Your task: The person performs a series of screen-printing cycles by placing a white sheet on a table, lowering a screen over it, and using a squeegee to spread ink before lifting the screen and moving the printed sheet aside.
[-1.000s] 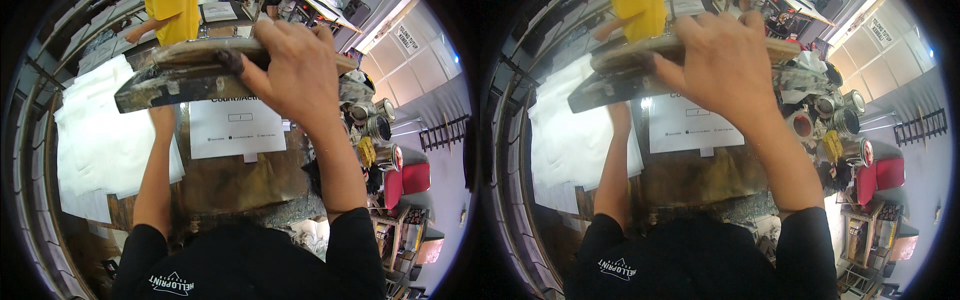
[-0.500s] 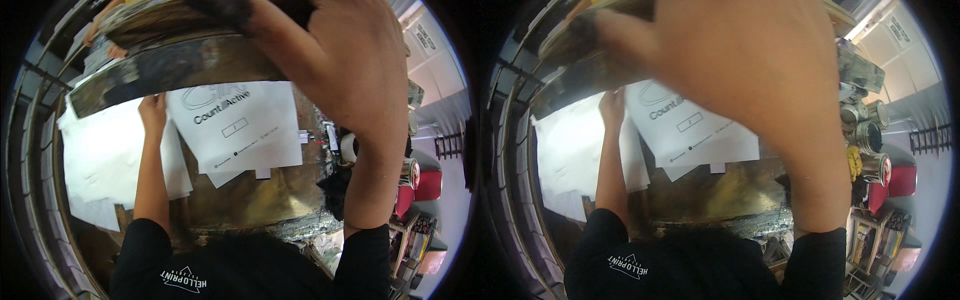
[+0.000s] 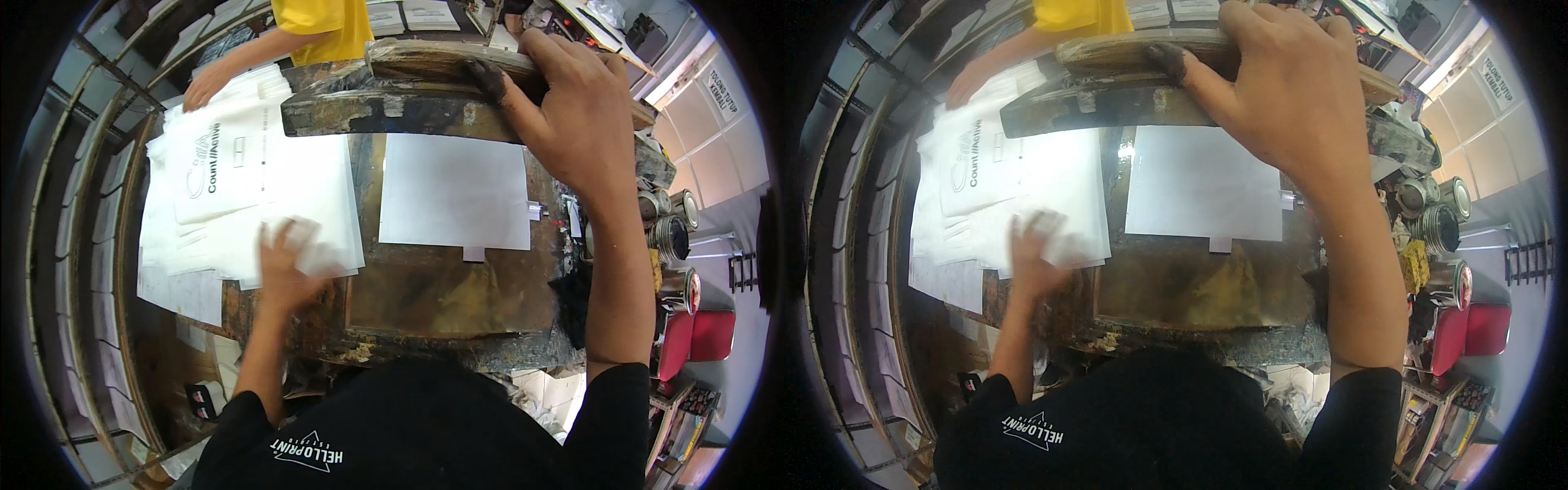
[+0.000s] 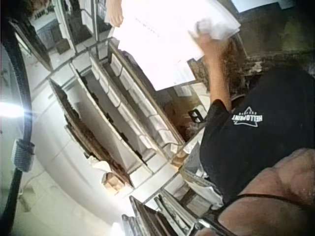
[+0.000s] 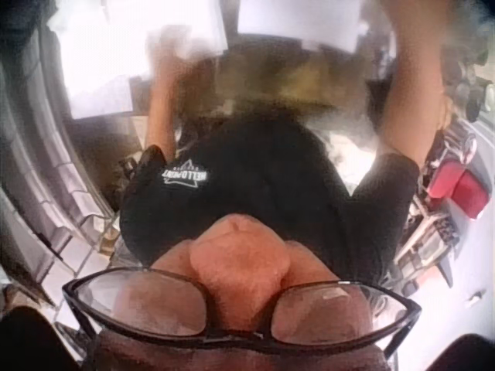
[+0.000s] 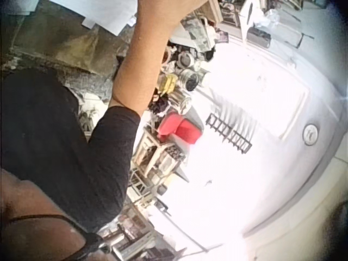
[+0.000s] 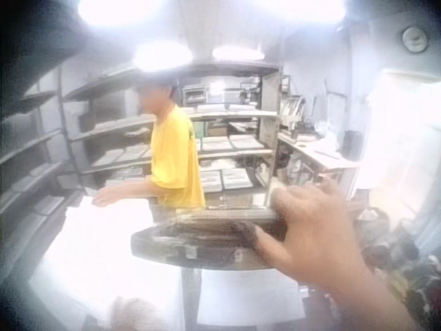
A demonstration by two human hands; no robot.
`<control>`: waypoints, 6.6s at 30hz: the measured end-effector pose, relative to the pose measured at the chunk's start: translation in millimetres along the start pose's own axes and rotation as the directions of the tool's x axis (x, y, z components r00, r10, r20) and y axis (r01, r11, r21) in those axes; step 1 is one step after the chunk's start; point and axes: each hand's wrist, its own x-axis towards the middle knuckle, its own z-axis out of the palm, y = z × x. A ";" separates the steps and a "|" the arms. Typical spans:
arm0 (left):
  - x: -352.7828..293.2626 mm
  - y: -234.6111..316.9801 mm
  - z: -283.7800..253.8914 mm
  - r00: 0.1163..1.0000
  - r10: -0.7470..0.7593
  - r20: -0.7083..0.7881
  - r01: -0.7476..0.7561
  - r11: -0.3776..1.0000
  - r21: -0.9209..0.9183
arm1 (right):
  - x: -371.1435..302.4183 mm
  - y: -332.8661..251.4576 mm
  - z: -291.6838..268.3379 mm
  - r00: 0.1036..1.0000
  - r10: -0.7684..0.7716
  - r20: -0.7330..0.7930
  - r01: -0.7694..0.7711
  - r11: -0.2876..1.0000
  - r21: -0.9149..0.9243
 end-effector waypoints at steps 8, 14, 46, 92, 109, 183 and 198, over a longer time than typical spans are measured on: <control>100.5 146.1 63.4 0.923 0.162 0.350 -0.054 0.952 -0.300 | 20.6 -3.8 -9.6 0.999 0.039 0.018 -0.041 0.991 0.123; 149.2 242.9 117.4 0.933 0.270 0.237 -0.166 0.909 -0.382 | 22.8 14.5 -4.4 0.997 0.025 0.068 -0.026 1.000 0.007; 21.6 98.6 29.1 0.900 -0.431 0.069 0.426 0.833 -0.352 | -162.7 -44.1 80.9 0.821 -0.068 0.566 -0.055 0.979 0.197; 212.0 24.7 109.8 0.827 -0.562 -0.014 0.305 0.469 -0.829 | 2.6 -4.7 -6.4 0.997 0.005 -0.075 -0.001 0.999 0.046; 233.3 -35.5 128.8 0.845 -0.506 -0.171 0.360 0.777 -0.517 | 40.3 -2.5 -12.7 0.993 0.101 0.056 -0.104 0.993 0.054; 14.3 88.2 5.4 0.938 0.018 0.347 0.031 0.990 -0.135 | 12.2 -15.8 -9.8 0.962 0.239 0.131 -0.263 0.942 0.209; 5.9 73.2 -14.6 0.882 0.230 0.411 -0.166 0.969 -0.185 | 45.2 -49.3 -38.7 0.807 0.478 0.346 -0.542 0.833 0.112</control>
